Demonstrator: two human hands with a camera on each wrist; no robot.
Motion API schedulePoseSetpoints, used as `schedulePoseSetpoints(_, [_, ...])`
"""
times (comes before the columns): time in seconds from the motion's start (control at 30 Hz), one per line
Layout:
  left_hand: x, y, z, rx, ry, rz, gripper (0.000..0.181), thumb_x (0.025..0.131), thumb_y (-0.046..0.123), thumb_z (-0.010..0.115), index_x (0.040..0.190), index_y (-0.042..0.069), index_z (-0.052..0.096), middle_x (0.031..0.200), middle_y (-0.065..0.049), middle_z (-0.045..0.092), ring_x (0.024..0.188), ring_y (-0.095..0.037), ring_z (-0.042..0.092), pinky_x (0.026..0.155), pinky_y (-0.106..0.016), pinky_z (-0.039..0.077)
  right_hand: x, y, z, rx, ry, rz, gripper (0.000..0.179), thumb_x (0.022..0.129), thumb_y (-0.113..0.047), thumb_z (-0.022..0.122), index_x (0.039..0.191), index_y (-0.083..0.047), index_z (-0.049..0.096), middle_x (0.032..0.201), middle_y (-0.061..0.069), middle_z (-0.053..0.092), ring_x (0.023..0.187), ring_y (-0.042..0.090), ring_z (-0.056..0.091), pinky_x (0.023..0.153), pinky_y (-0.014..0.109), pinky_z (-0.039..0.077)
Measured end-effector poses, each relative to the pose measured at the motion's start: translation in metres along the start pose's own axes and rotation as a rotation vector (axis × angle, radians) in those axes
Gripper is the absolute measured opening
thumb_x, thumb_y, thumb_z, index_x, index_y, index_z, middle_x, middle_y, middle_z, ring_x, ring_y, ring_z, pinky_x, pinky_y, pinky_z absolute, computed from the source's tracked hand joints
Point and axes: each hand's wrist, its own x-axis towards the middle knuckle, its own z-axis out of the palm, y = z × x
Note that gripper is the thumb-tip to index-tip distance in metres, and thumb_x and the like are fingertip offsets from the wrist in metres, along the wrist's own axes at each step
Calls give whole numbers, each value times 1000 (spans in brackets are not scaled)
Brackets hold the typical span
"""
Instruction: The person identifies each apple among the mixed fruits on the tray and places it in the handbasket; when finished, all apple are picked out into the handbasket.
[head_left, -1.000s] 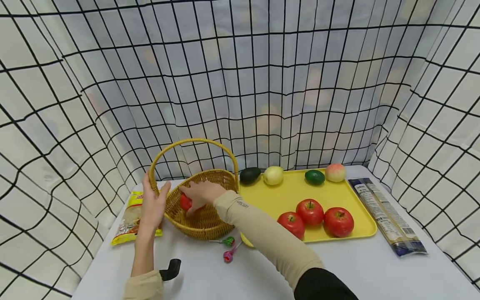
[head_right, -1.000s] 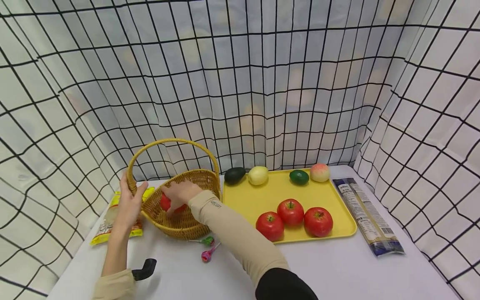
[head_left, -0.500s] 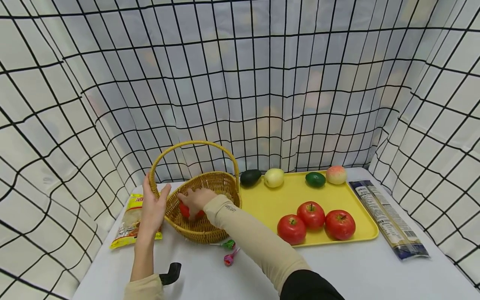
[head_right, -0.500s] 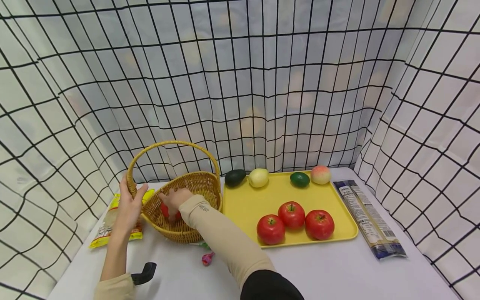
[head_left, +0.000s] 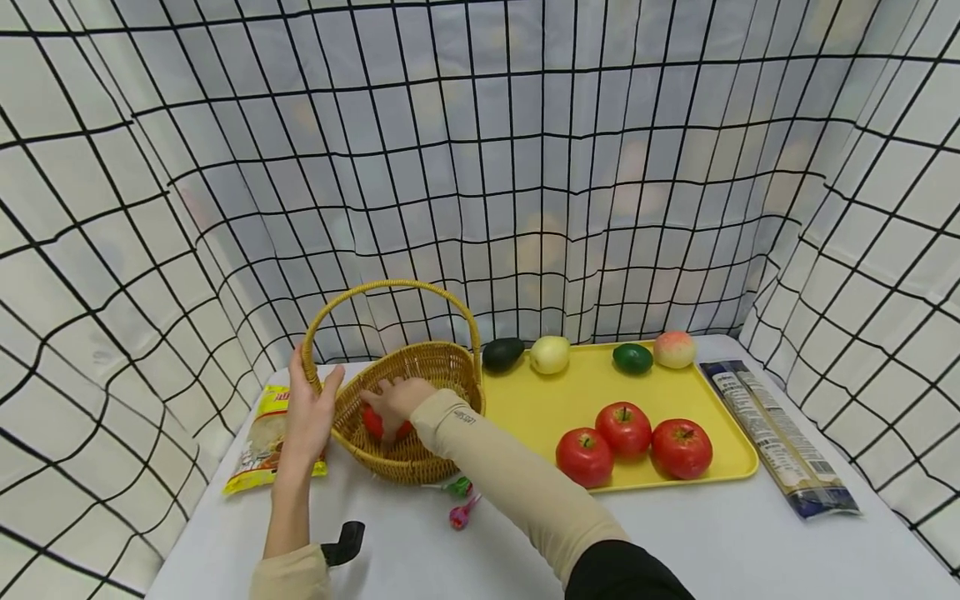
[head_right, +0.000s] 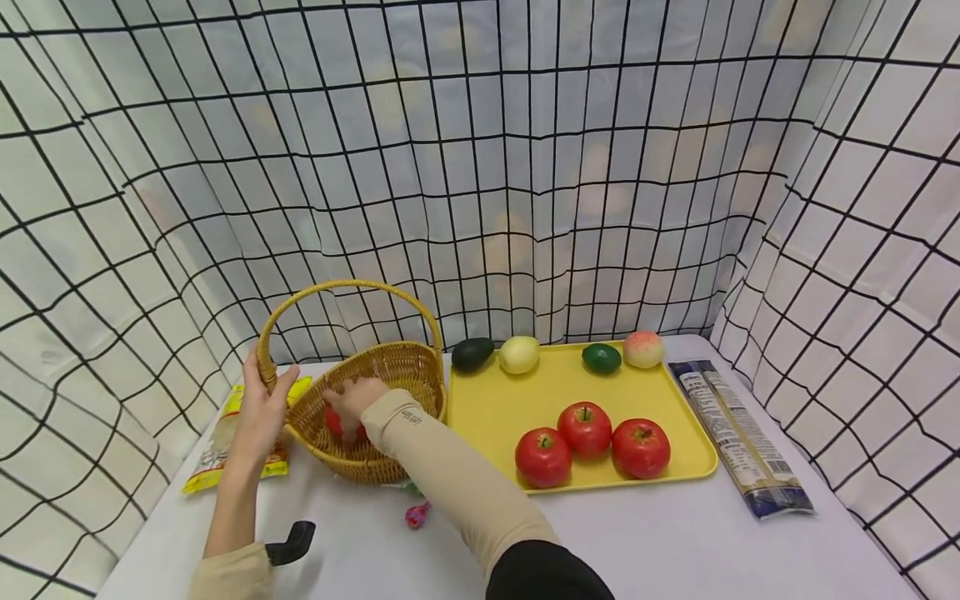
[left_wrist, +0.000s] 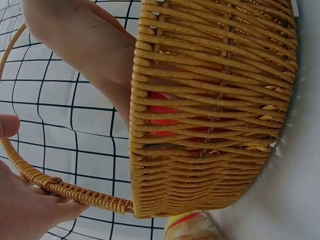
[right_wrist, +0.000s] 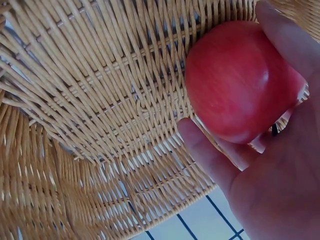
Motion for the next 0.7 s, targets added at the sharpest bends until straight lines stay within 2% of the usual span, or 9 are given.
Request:
schedulePoseSetpoints(0.2, [0,1,-1,10,-7,-9,86,108,38,48,165,20,-12,174,-11,-7,161,-33,0,130,-61,7,-4,9,-4,49,-26,-23,97,86,-63,73,163,-45,18,171,-11,26,156,14,33,116,34,44])
schedulePoseSetpoints(0.33, [-1,-1,-3,6,-11,-12,86,108,37,48,165,19,-13,174,-11,-8,161,-33,0,131,-59,7,-8,20,-8,125,-15,-51,90,89,-62,71,162,-43,22,170,-11,27,157,15,30,118,38,43])
schedulePoseSetpoints(0.43, [1,-1,-4,11,-4,0,86,108,38,48,165,19,-13,174,-12,-8,161,-33,0,131,-59,7,-14,34,-6,198,34,-101,84,92,-58,69,161,-38,25,169,-5,28,158,20,28,122,42,40])
schedulePoseSetpoints(0.53, [2,-2,-4,11,-2,4,86,108,38,49,165,19,-12,174,-13,-6,161,-33,1,131,-59,7,-28,52,6,244,115,-157,80,95,-55,66,162,-31,27,169,1,30,158,24,30,127,45,34])
schedulePoseSetpoints(0.7, [2,-3,-3,-5,-25,-2,84,108,37,49,166,20,-11,174,-14,-3,161,-32,3,131,-60,8,-74,92,39,341,273,-189,72,99,-51,62,160,-24,33,164,6,37,153,27,37,127,47,33])
